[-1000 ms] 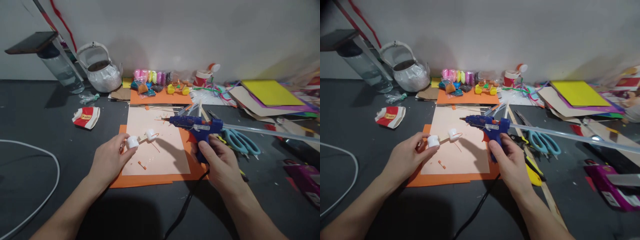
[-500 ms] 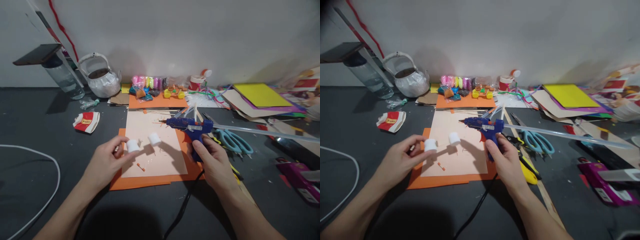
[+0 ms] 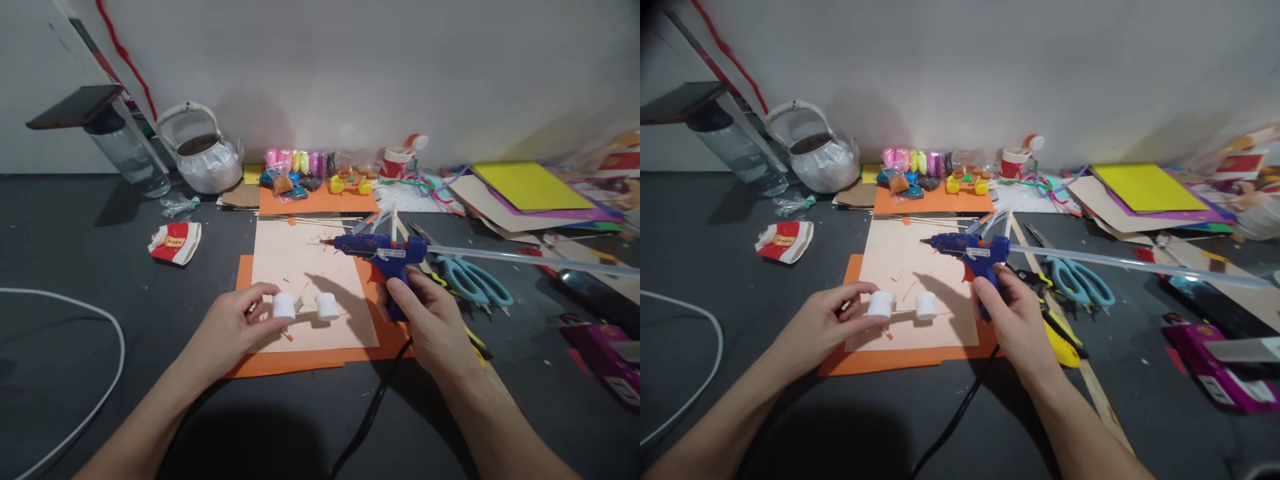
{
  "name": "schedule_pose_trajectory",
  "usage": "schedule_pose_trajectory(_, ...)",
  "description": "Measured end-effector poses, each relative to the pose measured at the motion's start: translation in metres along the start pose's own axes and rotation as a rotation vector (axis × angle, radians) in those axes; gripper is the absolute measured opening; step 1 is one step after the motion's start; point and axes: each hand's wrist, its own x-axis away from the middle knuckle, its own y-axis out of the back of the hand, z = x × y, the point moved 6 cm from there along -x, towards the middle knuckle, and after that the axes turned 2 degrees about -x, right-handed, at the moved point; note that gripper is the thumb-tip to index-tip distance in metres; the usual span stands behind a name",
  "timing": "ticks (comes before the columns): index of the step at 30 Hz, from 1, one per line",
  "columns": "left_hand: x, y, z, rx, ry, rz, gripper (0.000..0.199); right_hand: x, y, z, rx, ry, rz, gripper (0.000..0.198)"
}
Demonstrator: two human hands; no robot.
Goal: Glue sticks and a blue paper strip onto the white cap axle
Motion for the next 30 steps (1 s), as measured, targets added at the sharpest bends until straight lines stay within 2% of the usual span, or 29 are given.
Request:
schedule_pose_trajectory(7, -0.006, -0.016, 0.000, -0.108, -0.084, -0.011, 0.034, 0.000, 0.000, 0.000, 0.021, 0.013, 0.006, 0.034)
schedule_pose_trajectory(10, -0.006, -0.015, 0.006, -0.044, -0.019, 0.001, 0.035, 0.000, 0.000, 0.000, 0.037, 0.014, 0.011, 0.034)
schedule_pose_trajectory(13, -0.008, -0.010, 0.018, 0.445, 0.142, -0.038, 0.039, -0.001, -0.003, 0.000, 0.036, 0.006, 0.027, 0.036)
schedule_pose_trajectory(15, -0.011, -0.007, 0.025, 0.778, 0.211, -0.105, 0.034, -0.001, -0.006, -0.001, 0.004, -0.014, 0.044, 0.036)
schedule_pose_trajectory(17, -0.016, -0.002, 0.030, 0.934, 0.226, -0.180, 0.027, 0.000, -0.010, -0.002, -0.047, -0.053, 0.056, 0.036)
schedule_pose_trajectory(20, -0.020, 0.004, 0.033, 1.023, 0.226, -0.271, 0.022, 0.003, -0.019, 0.002, -0.130, -0.119, 0.088, 0.038)
schedule_pose_trajectory(23, -0.021, 0.004, 0.030, 1.057, 0.219, -0.283, 0.022, 0.005, -0.031, 0.013, -0.157, -0.174, 0.150, 0.038)
schedule_pose_trajectory(27, -0.021, 0.007, 0.028, 1.023, 0.172, -0.286, 0.025, -0.001, -0.051, 0.036, -0.213, -0.191, 0.180, 0.040)
schedule_pose_trajectory(30, -0.023, 0.020, 0.035, 0.951, 0.122, -0.381, 0.025, -0.013, -0.073, 0.046, -0.279, -0.229, 0.215, 0.044)
